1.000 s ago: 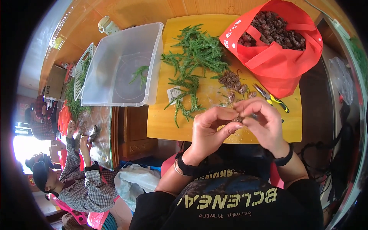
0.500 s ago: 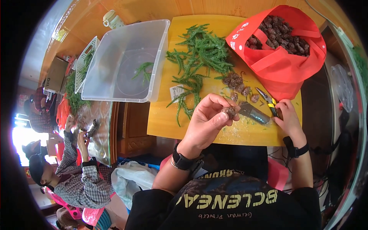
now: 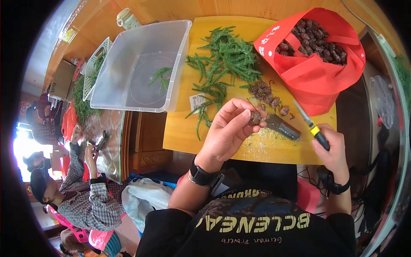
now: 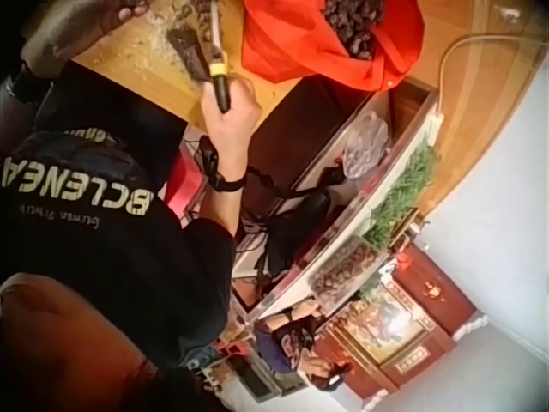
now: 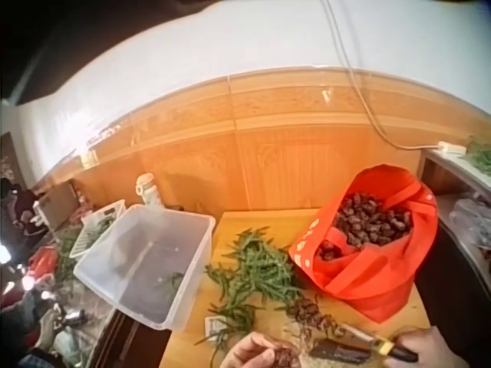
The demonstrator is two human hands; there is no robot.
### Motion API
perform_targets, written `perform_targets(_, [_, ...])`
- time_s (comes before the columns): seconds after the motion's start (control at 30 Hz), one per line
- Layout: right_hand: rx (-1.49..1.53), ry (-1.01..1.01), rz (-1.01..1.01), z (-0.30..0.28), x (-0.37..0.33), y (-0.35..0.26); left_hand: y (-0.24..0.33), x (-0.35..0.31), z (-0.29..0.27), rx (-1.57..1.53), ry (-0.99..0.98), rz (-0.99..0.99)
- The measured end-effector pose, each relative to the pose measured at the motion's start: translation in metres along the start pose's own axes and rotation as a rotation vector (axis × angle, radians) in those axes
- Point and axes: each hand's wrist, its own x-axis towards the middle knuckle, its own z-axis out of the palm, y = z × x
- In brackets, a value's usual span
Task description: Trimming and cleaning green plant branches using scissors at a workstation.
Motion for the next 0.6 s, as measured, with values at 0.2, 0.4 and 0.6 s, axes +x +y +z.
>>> perform_targets(0.2, [0.009,-0.029,-0.287,0.013,0.011,-0.009,-0.001,0.002,0.001,-0.011,-0.011,-0.008])
perform_targets(0.4, [0.038,-0.006,-0.32,0.025,0.014,-0.018,-0.001,-0.002,0.003,0.008,-0.015,0.024])
perform_targets(0.6, [0.015,0.105,-0.315,0.033,0.013,-0.025,-0.002,-0.002,0.005,0.009,-0.028,0.041])
